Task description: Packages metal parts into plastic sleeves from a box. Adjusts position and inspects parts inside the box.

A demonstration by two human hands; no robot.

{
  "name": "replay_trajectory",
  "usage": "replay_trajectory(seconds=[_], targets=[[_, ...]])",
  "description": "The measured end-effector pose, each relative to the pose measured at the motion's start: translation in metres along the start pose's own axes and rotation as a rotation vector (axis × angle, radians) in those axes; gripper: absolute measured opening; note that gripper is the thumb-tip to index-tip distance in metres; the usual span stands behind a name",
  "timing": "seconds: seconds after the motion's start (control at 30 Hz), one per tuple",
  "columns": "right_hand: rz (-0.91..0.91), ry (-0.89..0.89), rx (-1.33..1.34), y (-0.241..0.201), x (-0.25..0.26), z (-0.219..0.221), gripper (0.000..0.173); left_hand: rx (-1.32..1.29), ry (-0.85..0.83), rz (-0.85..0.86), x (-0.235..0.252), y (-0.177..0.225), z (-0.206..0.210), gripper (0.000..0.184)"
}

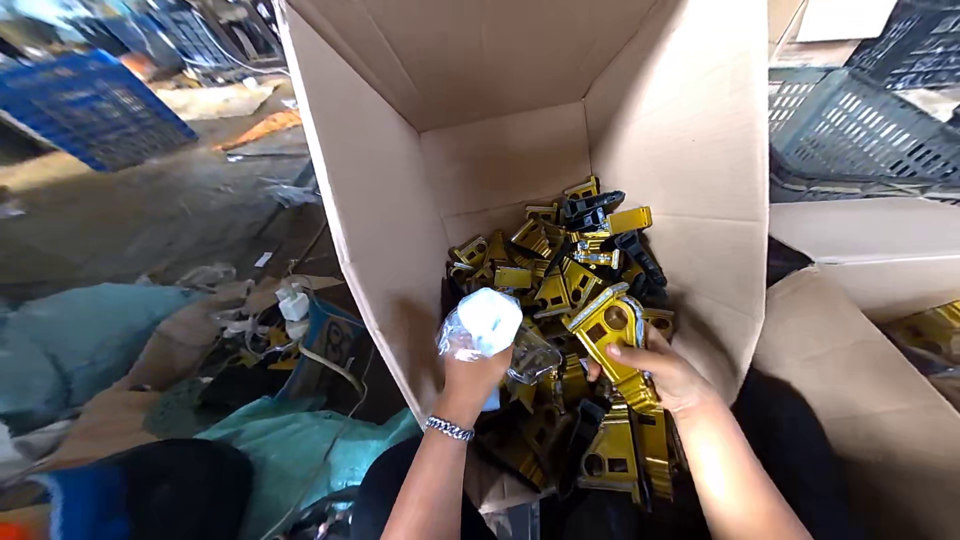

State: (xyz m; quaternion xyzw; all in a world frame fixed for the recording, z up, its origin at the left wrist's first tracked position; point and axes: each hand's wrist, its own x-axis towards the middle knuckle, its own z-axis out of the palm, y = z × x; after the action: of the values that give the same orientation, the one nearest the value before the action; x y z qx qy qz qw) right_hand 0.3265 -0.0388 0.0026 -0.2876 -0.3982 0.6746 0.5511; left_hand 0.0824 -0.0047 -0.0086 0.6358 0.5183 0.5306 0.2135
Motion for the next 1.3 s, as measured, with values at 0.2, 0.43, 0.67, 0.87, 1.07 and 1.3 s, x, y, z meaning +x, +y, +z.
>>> replay_trajectory(seconds=[0.2, 0.43, 0.67, 0.87, 1.07, 1.3], targets=[[0.186, 0.008, -0.271, -0.011, -0.018, 0.027, 0.059, -0.292, 0.016, -0.146, -0.018, 0.016, 0.019, 0.043], [0.208, 0.066, -1.374, 0.034, 0.021, 0.076, 0.060, -0.521, -0.068, -0.492, -0.011, 0.054, 0.004, 0.022], [0.192, 0.137, -0.605, 0.031, 0.030, 0.055, 0.085, 0.039, -0.008, 0.102, -0.021, 0.017, 0.008, 0.060], [0.009, 0.299, -0.589, 0.038, 0.011, 0.042, 0.048, -0.148, -0.214, 0.095, -0.042, 0.034, 0.012, 0.047], [0.239, 0.206, 0.038, 0.025, -0.018, 0.034, 0.040, -0.650, -0.409, -0.353, -0.033, 0.060, 0.008, 0.012], [-0.373, 0.118, 0.028, 0.013, -0.055, -0.027, 0.038, -0.575, -0.155, -0.440, -0.009, 0.044, -0.011, 0.025]])
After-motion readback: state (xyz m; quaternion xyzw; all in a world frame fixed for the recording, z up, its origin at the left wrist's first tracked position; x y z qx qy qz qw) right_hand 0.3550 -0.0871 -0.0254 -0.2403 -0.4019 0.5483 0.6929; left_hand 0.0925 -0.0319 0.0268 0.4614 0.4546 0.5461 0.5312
